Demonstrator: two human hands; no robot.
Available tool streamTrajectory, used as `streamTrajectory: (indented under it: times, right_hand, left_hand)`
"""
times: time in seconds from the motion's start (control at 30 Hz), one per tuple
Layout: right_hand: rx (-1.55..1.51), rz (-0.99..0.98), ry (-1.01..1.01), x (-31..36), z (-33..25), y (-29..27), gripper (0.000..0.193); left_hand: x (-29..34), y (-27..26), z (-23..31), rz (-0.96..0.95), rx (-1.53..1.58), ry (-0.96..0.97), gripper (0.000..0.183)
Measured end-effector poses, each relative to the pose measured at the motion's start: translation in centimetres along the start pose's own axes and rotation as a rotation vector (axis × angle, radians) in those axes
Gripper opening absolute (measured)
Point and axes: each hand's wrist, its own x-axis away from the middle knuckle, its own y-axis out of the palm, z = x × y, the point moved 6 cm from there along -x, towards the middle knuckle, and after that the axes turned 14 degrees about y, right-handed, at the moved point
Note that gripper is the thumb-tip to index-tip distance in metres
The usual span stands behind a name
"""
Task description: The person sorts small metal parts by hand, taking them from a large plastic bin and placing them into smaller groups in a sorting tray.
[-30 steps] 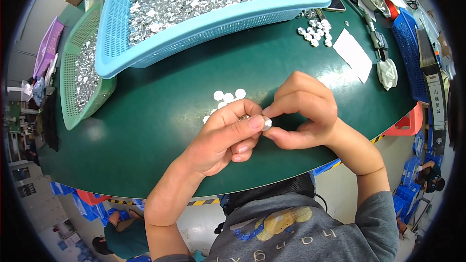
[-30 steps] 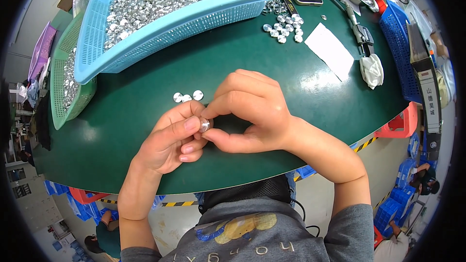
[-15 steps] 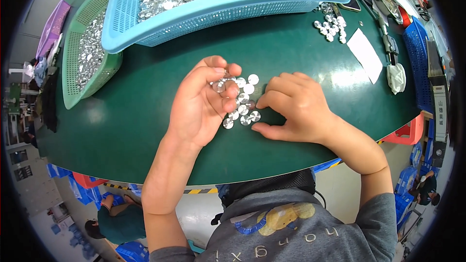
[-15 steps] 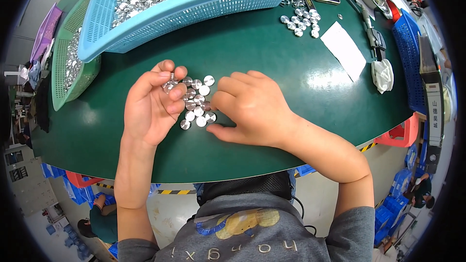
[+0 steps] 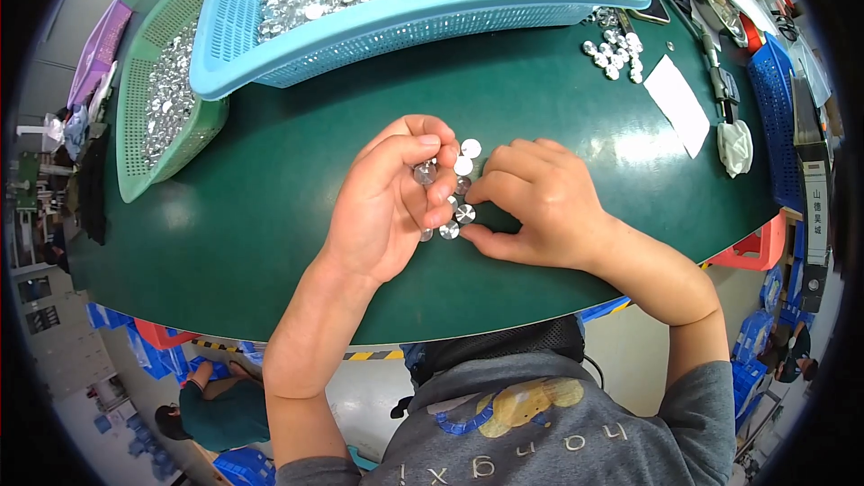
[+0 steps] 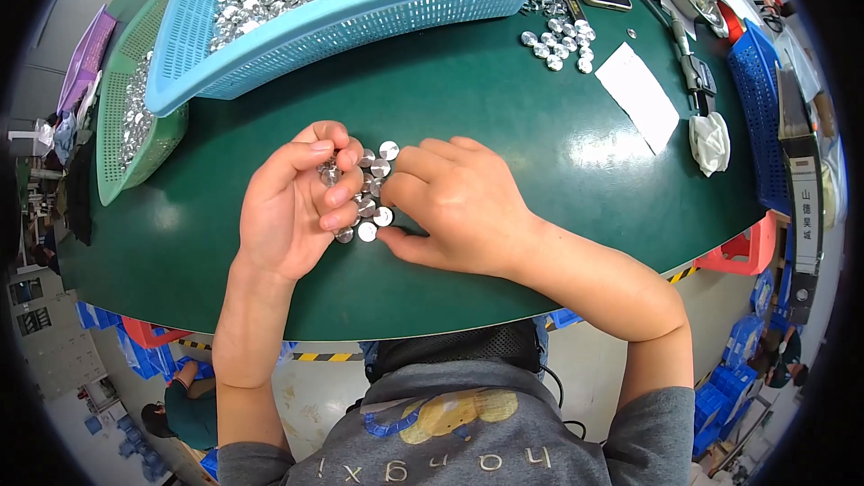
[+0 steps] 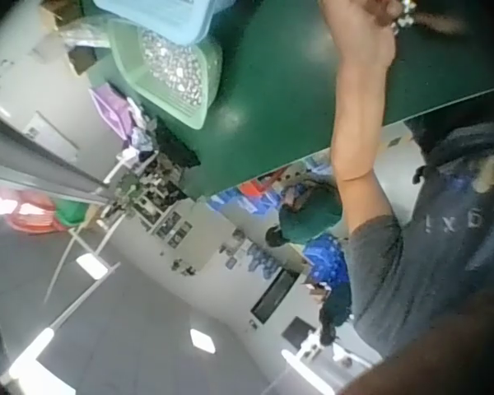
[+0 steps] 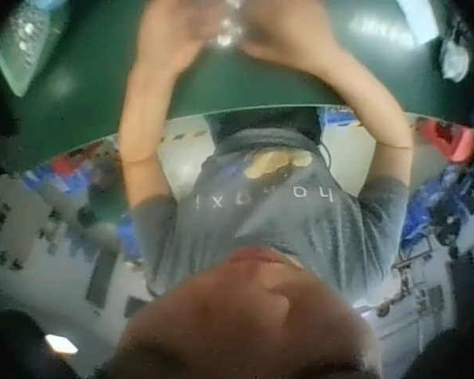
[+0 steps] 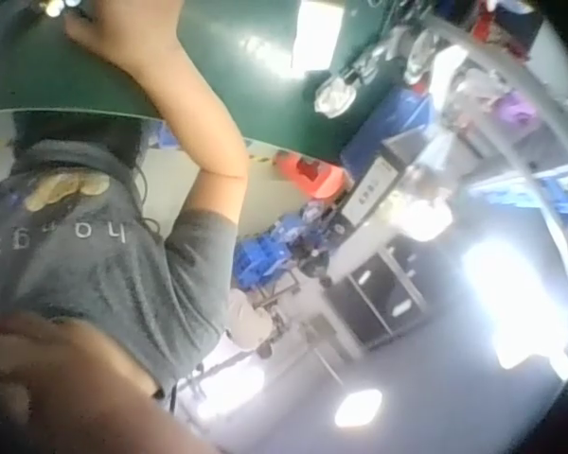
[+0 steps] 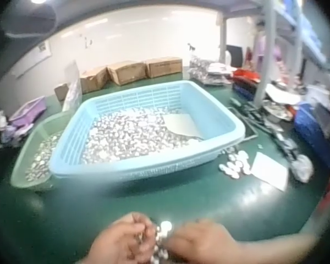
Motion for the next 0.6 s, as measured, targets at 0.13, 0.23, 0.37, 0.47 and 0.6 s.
streamTrajectory:
  times: [0.13, 0.23, 0.37, 0.47, 0.6]
  right_hand:
    - [-0.015, 0.009, -0.056, -0.1, -0.3, -0.1, 0.025]
    - [-0.125, 0.132, -0.102, -0.2, -0.4, -2.0, 0.025]
    - [-0.176, 0.274, -0.155, 0.0, -0.3, -3.6, 0.026]
    - [-0.239, 0.388, -0.159, 0.2, -0.2, -4.3, 0.024]
    - [-0.233, 0.347, -0.199, 0.2, -0.3, -4.3, 0.026]
  left_hand:
    - [0.1, 0.2, 0.0, -0.015, -0.030, -0.003, 0.013]
    - [0.4, 0.4, -0.1, -0.036, -0.110, -0.025, 0.014]
    - [1.1, 1.1, -1.3, -0.135, -0.132, -0.212, 0.018]
    - [1.5, 1.8, -1.6, -0.154, -0.125, -0.287, 0.021]
    - [1.6, 2.1, -1.8, -0.220, -0.088, -0.316, 0.023]
